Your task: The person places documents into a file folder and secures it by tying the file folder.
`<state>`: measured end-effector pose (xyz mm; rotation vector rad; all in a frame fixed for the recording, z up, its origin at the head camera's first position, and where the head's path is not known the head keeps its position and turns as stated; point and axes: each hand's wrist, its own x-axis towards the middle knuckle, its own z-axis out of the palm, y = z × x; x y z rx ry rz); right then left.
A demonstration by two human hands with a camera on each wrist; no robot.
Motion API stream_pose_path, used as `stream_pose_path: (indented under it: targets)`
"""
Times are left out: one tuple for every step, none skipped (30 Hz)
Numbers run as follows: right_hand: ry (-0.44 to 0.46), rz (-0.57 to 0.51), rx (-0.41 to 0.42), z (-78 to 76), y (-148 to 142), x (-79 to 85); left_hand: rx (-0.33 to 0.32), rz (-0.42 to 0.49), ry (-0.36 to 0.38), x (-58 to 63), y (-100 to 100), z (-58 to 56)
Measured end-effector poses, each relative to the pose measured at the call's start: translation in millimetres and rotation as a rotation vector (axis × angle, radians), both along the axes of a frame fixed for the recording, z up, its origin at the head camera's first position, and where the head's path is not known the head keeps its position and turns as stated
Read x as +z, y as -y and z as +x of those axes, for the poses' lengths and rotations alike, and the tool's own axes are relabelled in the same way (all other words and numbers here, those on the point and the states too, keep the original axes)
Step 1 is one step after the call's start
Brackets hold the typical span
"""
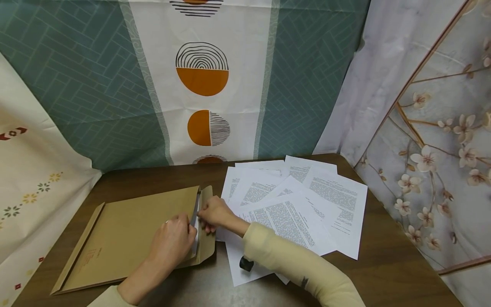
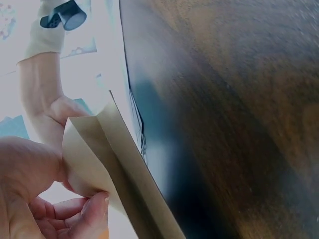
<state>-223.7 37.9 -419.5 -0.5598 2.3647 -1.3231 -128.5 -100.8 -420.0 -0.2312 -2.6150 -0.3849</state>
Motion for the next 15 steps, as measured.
stream_pose_path:
  targets:
    - [0.009,-0.016,-0.006,-0.4,-3,1.1,0.0,0.002,-0.005,-0.7,0,-0.2]
    - [0.02,-0.029,-0.017,-0.8,-5,2.6,0.001,0.004,-0.009,-1.2,0,-0.3]
    - [0.032,-0.044,-0.03,-1.1,-8,4.3,0.002,0.007,-0.014,-1.5,0,-0.4]
    - [0.046,-0.057,-0.039,-0.7,-12,7.8,0.002,0.01,-0.019,-1.8,0,-0.5]
    - [0.056,-0.069,-0.049,-0.7,-16,10.3,0.004,0.014,-0.019,-2.0,0,-0.4]
    - [0.066,-0.08,-0.058,-0.7,-20,13.1,0.005,0.017,-0.022,-2.3,0,-0.6]
    - [0.075,-0.088,-0.066,-0.8,-25,15.5,0.005,0.02,-0.026,-2.5,0,-0.7]
    - [0.083,-0.092,-0.073,-1.0,-31,18.3,0.006,0.022,-0.032,-2.8,0,-0.9]
    - [0.09,-0.096,-0.079,-1.2,-37,20.6,0.007,0.024,-0.04,-3.1,0,-1.1]
    - [0.099,-0.099,-0.082,-1.3,-43,23.1,0.006,0.026,-0.047,-3.3,0,-1.2]
    - [0.1,-0.099,-0.086,-2.3,-49,23.7,0.005,0.026,-0.051,-3.6,0,-1.4]
    - [0.103,-0.096,-0.088,-2.8,-56,25.1,0.004,0.027,-0.059,-3.8,0,-1.6]
    - [0.105,-0.092,-0.091,-3.5,-63,25.8,0.001,0.026,-0.061,-3.8,1,-1.7]
    - [0.109,-0.087,-0.094,-3.9,-70,27.1,0.0,0.026,-0.059,-3.8,1,-1.7]
    - [0.112,-0.084,-0.096,-4.3,-78,27.8,-0.002,0.027,-0.055,-3.8,1,-1.8]
